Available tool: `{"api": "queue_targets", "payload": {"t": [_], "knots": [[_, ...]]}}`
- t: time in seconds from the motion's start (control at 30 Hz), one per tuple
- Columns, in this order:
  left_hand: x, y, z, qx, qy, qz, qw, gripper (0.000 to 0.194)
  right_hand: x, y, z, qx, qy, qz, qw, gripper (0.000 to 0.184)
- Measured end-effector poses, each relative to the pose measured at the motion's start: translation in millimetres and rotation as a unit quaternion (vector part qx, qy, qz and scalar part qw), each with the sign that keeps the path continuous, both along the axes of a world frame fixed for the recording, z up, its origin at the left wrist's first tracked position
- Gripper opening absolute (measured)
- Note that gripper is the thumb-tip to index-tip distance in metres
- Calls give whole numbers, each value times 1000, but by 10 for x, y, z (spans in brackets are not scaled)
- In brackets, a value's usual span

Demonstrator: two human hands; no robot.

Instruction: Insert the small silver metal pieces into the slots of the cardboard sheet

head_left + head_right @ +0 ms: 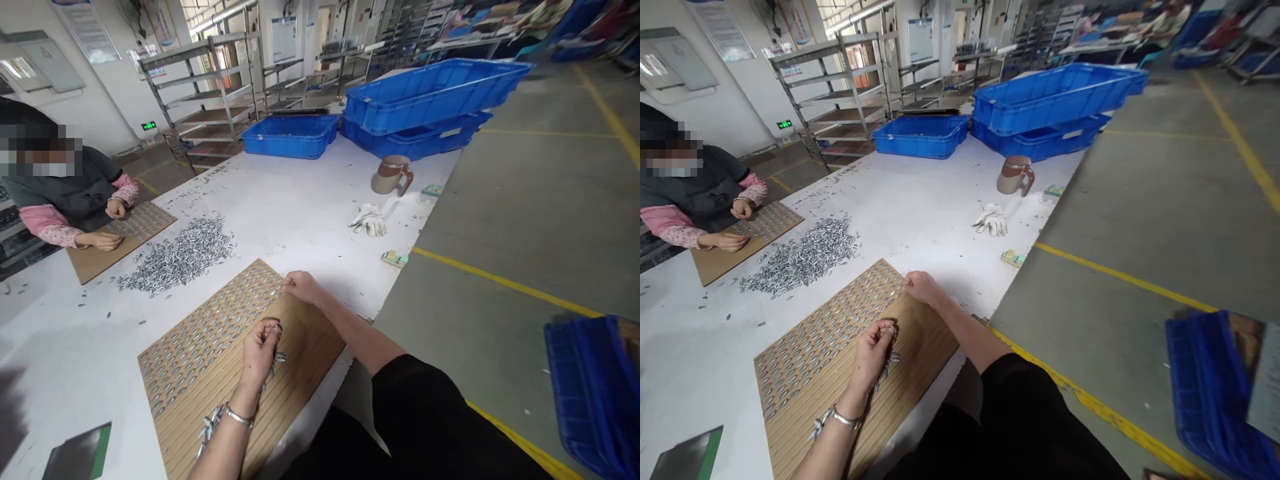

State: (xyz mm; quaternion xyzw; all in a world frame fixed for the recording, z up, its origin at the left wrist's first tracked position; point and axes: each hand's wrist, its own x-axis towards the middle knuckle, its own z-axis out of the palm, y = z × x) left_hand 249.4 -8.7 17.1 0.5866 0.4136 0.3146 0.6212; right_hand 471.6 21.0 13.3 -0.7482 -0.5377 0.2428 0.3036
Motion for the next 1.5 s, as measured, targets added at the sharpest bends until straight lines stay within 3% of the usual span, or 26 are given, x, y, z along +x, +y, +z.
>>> {"api": "queue_targets", "payload": {"t": [0.23, 0.4, 0.53, 0.63, 0.87, 1.07, 1.13, 1.2, 1.27, 1.33, 1.43, 1.5], "knots": [[-4, 16, -14, -4, -28, 8, 1000, 30, -1, -17, 48, 23, 14, -18, 999, 9], [-25, -31, -2, -63, -99, 67, 991, 34, -143, -413, 83, 130, 126, -41, 983, 15], [49, -174, -9, -85, -154, 82, 981, 31, -528, -880, 103, 95, 335, 78, 934, 24], [122, -253, -25, -108, -200, 67, 972, 28, -754, -1041, 146, 123, 413, 23, 902, 26], [95, -237, 27, -106, -199, 67, 972, 26, -752, -920, 246, 103, 417, 53, 901, 23], [6, -200, 86, -69, -137, 58, 986, 31, -727, -826, 200, 65, 414, 73, 905, 27], [-108, -161, 120, -22, -81, 49, 995, 35, -651, -816, 168, 71, 388, 53, 917, 26], [-330, -126, 162, 79, 22, 48, 995, 34, -545, -831, 149, 78, 348, 17, 934, 25], [-660, -126, 197, 209, 166, 21, 963, 25, -448, -882, 147, 73, 307, -4, 949, 24], [-1051, -186, 200, 289, 281, 12, 915, 24, -400, -963, 150, 66, 270, 1, 961, 21], [-1578, -370, 129, 311, 391, -16, 866, 23, -462, -1100, 122, 64, 225, 21, 972, 17], [-1800, -500, 63, 310, 413, -39, 855, 24, -577, -1169, 68, 66, 204, 22, 977, 17]]}}
